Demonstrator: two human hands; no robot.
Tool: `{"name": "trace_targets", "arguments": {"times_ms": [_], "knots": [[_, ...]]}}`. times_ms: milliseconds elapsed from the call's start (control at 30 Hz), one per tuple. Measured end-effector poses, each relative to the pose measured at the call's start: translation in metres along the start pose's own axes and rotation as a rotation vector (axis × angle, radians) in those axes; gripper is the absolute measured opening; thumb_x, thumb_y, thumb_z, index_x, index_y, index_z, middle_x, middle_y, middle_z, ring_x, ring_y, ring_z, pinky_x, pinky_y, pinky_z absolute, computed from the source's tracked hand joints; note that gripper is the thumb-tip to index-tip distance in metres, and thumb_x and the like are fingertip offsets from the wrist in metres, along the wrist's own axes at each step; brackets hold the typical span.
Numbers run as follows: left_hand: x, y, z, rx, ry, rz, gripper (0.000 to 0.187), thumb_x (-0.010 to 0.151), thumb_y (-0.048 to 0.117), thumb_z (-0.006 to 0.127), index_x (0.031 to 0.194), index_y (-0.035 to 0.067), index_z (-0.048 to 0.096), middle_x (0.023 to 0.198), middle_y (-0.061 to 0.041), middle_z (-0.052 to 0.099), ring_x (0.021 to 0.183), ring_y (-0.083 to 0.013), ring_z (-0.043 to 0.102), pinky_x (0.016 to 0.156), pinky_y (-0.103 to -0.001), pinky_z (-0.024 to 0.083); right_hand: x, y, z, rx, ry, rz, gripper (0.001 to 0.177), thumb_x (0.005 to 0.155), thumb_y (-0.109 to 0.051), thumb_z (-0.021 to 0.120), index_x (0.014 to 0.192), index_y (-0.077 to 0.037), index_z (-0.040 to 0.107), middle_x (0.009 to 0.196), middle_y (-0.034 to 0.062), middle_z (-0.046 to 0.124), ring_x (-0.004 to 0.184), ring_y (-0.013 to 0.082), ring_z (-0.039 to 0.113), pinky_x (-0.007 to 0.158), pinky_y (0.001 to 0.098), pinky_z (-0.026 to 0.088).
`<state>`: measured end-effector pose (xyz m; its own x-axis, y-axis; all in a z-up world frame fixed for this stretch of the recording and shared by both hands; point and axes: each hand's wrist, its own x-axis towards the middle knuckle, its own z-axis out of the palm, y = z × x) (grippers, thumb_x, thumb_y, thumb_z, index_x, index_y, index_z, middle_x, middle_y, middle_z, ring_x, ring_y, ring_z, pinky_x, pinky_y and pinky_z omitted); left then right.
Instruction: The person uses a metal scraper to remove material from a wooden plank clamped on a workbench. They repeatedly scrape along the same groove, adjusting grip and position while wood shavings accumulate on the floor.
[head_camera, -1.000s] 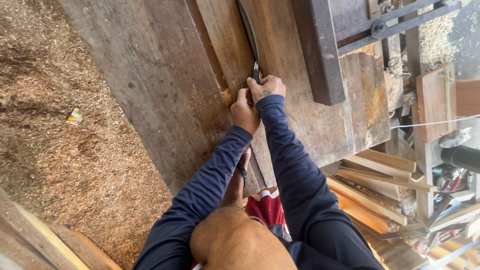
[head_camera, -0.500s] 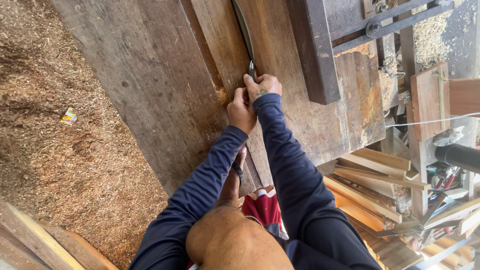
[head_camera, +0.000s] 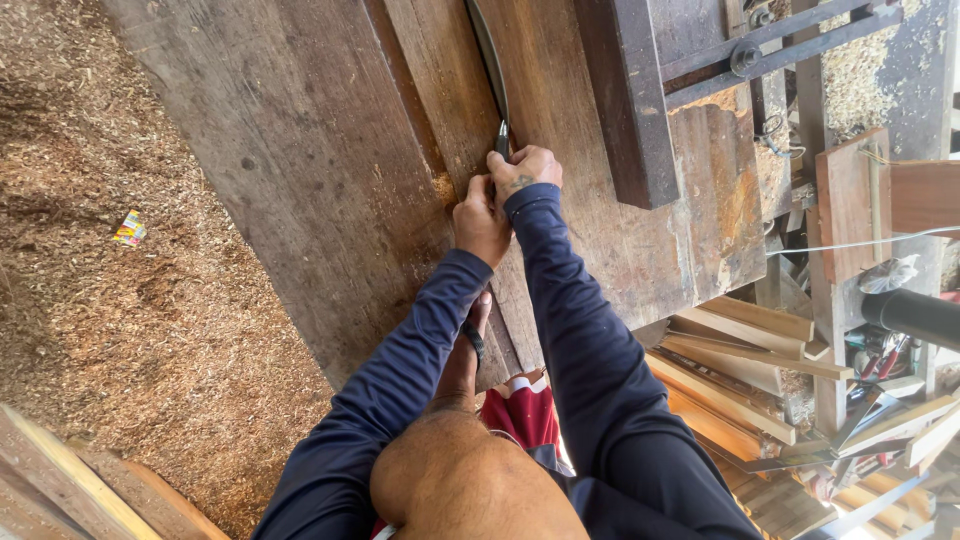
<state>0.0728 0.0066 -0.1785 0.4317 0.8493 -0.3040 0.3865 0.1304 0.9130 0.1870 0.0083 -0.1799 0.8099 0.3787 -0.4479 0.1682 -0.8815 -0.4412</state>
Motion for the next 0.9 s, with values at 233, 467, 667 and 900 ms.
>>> {"name": "trace_targets", "arguments": {"times_ms": [233,467,667,900], "knots": [[0.003,-0.002,0.004,-0.072,0.034,-0.024,0.035,0.095,0.03,0.07,0.111,0.001,0.059,0.084,-0.014,0.077,0.074,-0.0254,0.078,0.066,-0.037,0.062,0.004,-0.002,0.006,-0.032,-0.052,0.035,0.047,0.076,-0.047,0.08,0.087,-0.002,0.078,0.083,0.0177,0.077,0.078,0.0291,0.077,0.08,0.0394,0.06],[-0.001,0.001,0.002,-0.002,0.059,0.015,0.025,0.097,0.022,0.067,0.11,0.001,0.062,0.085,-0.022,0.075,0.079,-0.0351,0.077,0.068,-0.042,0.059,0.0,0.003,0.005,-0.025,0.021,-0.075,0.049,0.072,-0.049,0.081,0.084,-0.002,0.079,0.083,0.0228,0.075,0.082,0.037,0.075,0.081,0.0427,0.059],[-0.001,-0.003,0.003,-0.066,0.07,0.033,0.025,0.097,0.023,0.064,0.107,0.001,0.061,0.088,-0.021,0.075,0.083,-0.036,0.077,0.07,-0.043,0.06,0.006,0.016,0.017,-0.047,0.018,-0.083,0.051,0.073,-0.052,0.08,0.084,-0.002,0.079,0.084,0.0225,0.075,0.085,0.0375,0.074,0.083,0.0433,0.058],[-0.004,0.0,0.005,0.128,0.127,0.018,0.025,0.093,0.021,0.064,0.113,0.006,0.063,0.085,-0.026,0.071,0.082,-0.0472,0.068,0.07,-0.056,0.053,0.014,0.021,0.017,-0.082,0.007,-0.11,0.048,0.072,-0.048,0.08,0.088,-0.003,0.08,0.089,0.023,0.075,0.089,0.0384,0.074,0.087,0.0427,0.058]]}}
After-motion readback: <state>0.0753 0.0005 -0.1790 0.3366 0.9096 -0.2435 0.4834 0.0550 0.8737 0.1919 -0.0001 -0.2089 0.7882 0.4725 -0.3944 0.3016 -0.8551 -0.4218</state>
